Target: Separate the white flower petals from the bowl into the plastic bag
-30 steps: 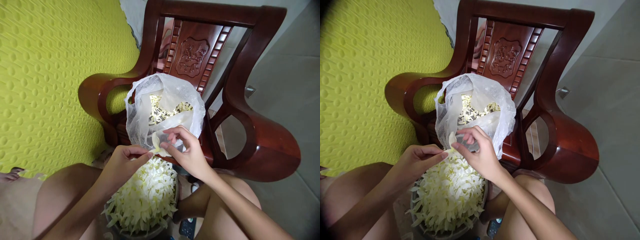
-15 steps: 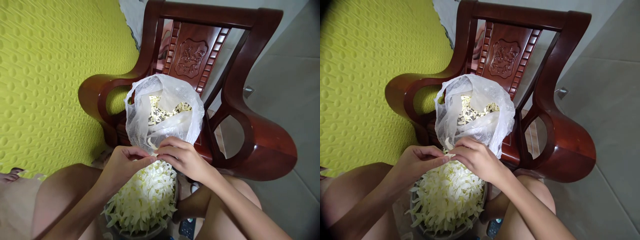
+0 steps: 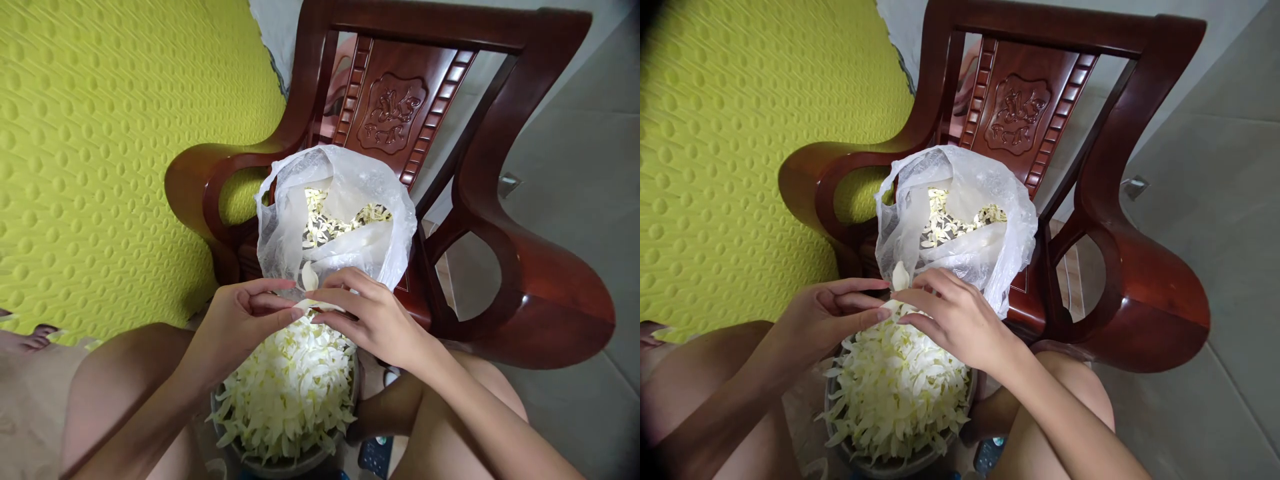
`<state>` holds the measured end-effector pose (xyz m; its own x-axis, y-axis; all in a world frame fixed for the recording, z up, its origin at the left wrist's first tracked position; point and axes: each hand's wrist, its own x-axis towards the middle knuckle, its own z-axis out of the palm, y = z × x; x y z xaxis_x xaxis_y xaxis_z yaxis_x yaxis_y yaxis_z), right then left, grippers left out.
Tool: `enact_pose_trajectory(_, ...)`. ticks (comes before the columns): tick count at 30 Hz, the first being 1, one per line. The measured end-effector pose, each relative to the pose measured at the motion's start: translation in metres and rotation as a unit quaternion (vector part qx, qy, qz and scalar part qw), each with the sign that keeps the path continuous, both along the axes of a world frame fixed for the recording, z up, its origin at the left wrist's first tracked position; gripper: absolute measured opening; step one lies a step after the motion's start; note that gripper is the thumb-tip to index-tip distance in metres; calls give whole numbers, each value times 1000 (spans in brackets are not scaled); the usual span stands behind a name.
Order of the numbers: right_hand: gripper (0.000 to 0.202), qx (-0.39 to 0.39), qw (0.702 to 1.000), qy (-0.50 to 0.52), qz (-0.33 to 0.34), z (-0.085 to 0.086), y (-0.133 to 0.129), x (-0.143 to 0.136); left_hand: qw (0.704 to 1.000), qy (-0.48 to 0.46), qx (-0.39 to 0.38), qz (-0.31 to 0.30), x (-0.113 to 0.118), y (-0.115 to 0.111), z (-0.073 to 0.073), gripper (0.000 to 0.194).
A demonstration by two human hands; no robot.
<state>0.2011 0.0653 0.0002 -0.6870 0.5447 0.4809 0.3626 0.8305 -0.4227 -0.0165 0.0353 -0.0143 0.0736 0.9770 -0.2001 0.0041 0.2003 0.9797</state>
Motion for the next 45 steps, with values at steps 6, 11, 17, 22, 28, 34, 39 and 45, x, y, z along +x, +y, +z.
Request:
enact_pose_trajectory(6,21,-15,1000,4,18,1,0,-5,999,24,15,15,0,-5,7,31)
enact_pose_trajectory(11,29,-300,936,182,-26,4,4,-16,997,49,61,20,1,-7,10,31)
enact_pose_trajectory(17,49,-549,796,257,-4,7,9,-21,996,56,56,-29,-4,-6,6,29)
enact_pose_trajectory(22,43,-559,782,274,-35,3,7,-27,994,59,57,-71,-7,-7,3,30)
enact_pose_trajectory(28,47,-552,762,328,-79,-1,8,-32,991,80,87,-70,-11,-7,4,35)
enact_pose_trajectory(34,51,-567,757,319,-68,-2,5,-39,993,58,99,-9,-4,-8,7,38)
enact_pose_trajectory(39,35,-598,717,351,-65,-12,11,-42,988,-104,103,50,4,-8,8,13)
enact_pose_trajectory(45,29,-593,639,472,-131,-19,30,-35,942,-270,134,144,1,0,9,16)
